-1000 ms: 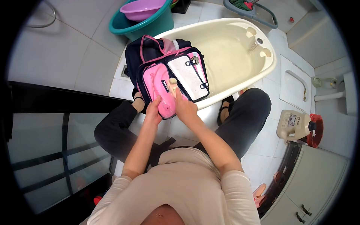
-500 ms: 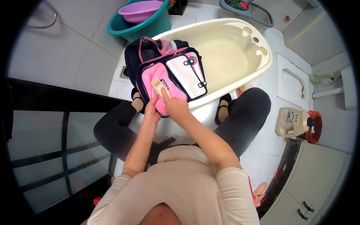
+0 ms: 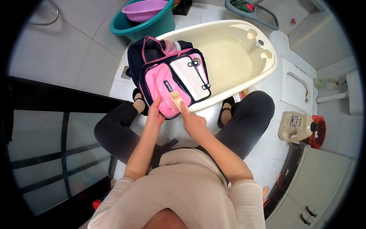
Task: The person cleans a pink and black backpack in a small tub of water using a brush. The person scrubs various parts of the backpack's exterior and the inside of its pockets before rinsing it in the water.
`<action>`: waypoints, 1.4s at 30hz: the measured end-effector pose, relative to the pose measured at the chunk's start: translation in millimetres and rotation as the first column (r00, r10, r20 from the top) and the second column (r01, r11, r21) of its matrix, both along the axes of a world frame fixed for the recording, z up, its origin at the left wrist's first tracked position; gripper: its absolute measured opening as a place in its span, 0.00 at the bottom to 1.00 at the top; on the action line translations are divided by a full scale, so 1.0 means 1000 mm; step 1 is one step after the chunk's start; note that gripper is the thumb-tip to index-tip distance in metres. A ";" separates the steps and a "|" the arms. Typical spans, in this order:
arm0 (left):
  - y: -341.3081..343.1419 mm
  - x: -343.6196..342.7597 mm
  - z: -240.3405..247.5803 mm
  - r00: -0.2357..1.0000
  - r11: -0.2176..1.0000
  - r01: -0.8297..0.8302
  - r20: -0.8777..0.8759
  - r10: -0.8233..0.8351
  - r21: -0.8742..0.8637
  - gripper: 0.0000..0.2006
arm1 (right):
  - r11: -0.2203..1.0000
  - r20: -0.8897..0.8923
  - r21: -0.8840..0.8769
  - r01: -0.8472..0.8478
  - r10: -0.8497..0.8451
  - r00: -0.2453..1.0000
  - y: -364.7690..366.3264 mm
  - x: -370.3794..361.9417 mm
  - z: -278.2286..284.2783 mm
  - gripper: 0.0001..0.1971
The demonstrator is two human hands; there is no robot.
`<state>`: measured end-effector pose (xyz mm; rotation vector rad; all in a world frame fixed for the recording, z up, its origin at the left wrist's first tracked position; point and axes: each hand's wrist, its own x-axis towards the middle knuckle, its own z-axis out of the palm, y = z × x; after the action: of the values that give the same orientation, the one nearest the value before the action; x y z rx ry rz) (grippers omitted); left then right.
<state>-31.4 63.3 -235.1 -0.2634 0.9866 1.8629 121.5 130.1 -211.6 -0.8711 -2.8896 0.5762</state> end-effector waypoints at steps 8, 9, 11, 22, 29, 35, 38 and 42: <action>0.007 0.008 -0.003 0.999 0.999 0.015 0.040 -0.016 0.043 0.20 | 0.995 -0.038 0.031 0.092 -0.091 0.995 0.034 -0.037 -0.015 0.25; 0.009 0.008 -0.005 0.999 0.998 0.015 0.035 -0.017 0.062 0.21 | 0.995 -0.036 0.034 0.092 -0.090 0.995 0.034 -0.032 -0.017 0.25; 0.003 0.004 -0.005 0.999 0.997 0.006 0.031 -0.008 0.074 0.21 | 0.997 0.059 0.004 0.078 -0.078 0.995 0.028 -0.021 -0.008 0.25; 0.005 0.008 0.004 0.997 0.991 0.025 0.066 -0.034 0.132 0.21 | 0.994 0.082 -0.056 0.095 -0.091 0.992 0.044 -0.042 0.000 0.22; -0.003 0.007 0.003 0.997 0.994 0.005 0.081 -0.014 0.113 0.21 | 0.982 0.124 -0.170 0.077 -0.057 0.991 0.016 0.037 0.012 0.23; 0.005 0.011 0.006 0.996 0.987 0.007 0.088 -0.022 0.161 0.21 | 0.946 0.024 -0.245 0.212 -0.213 0.977 0.016 -0.007 -0.002 0.24; 0.003 0.011 0.003 0.992 0.984 -0.004 0.124 -0.019 0.179 0.21 | 0.932 -0.094 -0.342 0.121 -0.162 0.982 -0.025 0.023 0.006 0.22; 0.013 0.022 0.013 0.991 0.973 -0.007 0.129 -0.023 0.230 0.21 | 0.916 -0.052 -0.279 0.289 -0.315 0.948 -0.001 0.019 -0.007 0.26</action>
<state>-9.7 76.6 -222.2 -0.2388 0.6745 1.9064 140.0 128.9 -218.7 -1.2574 -2.5521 0.9587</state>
